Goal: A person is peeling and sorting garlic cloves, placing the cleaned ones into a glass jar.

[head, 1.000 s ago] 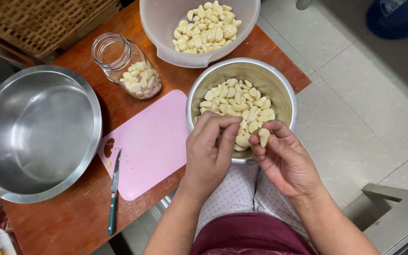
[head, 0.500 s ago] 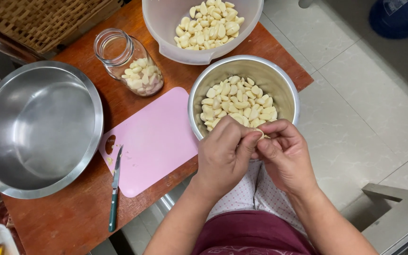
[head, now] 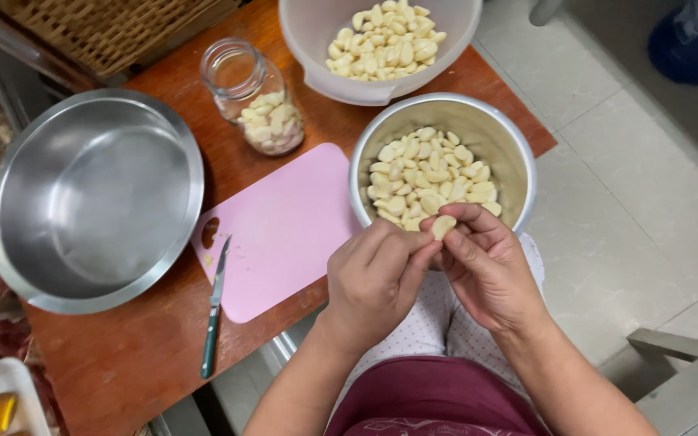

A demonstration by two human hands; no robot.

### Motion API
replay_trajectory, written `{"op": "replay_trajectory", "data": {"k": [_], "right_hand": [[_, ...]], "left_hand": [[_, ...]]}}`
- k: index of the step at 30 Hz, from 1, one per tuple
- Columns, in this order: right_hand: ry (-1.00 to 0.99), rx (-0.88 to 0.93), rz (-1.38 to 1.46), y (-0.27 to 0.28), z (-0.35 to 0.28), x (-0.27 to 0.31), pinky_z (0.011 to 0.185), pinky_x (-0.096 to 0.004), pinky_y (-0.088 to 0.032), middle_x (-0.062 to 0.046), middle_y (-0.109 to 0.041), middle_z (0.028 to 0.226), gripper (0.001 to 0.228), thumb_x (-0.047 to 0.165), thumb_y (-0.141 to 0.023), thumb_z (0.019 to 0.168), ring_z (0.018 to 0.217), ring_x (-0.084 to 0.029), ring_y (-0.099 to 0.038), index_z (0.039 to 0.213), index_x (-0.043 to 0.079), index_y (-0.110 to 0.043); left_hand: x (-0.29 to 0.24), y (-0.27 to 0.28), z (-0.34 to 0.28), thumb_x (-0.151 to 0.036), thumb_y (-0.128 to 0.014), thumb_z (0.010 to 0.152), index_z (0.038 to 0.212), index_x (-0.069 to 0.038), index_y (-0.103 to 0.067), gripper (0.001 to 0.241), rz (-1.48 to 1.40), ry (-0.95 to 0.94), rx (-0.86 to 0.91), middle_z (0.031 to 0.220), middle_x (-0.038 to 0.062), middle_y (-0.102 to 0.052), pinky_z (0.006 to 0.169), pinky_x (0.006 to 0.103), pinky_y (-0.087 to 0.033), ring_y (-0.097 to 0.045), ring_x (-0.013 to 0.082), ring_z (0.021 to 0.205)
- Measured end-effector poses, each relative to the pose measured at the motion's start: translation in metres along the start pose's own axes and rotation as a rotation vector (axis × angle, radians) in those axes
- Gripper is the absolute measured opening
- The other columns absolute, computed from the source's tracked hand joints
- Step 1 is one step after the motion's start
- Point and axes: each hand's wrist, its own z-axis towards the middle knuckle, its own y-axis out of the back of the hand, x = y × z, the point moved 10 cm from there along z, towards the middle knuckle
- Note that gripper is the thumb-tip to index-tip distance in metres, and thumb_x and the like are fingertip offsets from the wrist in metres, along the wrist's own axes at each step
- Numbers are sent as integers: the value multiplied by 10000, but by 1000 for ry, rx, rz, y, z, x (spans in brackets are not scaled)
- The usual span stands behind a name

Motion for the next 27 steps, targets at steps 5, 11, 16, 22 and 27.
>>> {"op": "replay_trajectory", "data": {"k": [5, 11, 16, 22, 27], "right_hand": [[73, 148, -274, -50, -12, 8, 784, -331, -701, -242, -748, 1060, 301, 6, -716, 945, 881, -263, -798, 1231, -53, -647], [217, 483, -877, -137, -24, -39, 741, -299, -659, -124, -771, 951, 225, 23, -852, 832, 794, -193, -765, 1053, 15, -811], [248, 597, -1109, -133, 7, -130, 700, -384, -614, -117, -758, 821, 188, 84, -868, 858, 734, -273, -736, 1042, 85, -829], [279, 523, -1227, -124, 30, -165, 630, -331, -627, -115, -691, 864, 210, 11, -865, 855, 709, -236, -730, 1061, 38, -834], [338, 549, -1276, -130, 26, -163, 632, -354, -625, -121, -707, 896, 212, 21, -864, 880, 739, -272, -753, 1089, 52, -846]], "left_hand": [[58, 57, -46, -185, -699, 1014, 869, -106, -672, 168, 189, 158, -6, 704, 58, -580, 580, 385, -535, -632, 300, 621], [143, 166, -155, -193, -746, 962, 1107, -50, -650, 225, 798, 603, 172, 987, 165, -645, 802, 495, -583, -706, 404, 935], [170, 186, -208, -298, -861, 862, 1086, -23, -669, 403, 860, 788, 299, 1042, 171, -565, 849, 524, -601, -677, 453, 1023], [176, 181, -217, -58, -709, 927, 1158, -36, -718, 231, 804, 722, 159, 1022, 133, -543, 724, 517, -639, -715, 416, 909], [168, 162, -219, -55, -683, 918, 1146, -43, -689, 228, 780, 658, 93, 1030, 92, -513, 741, 416, -625, -698, 329, 897]]}}
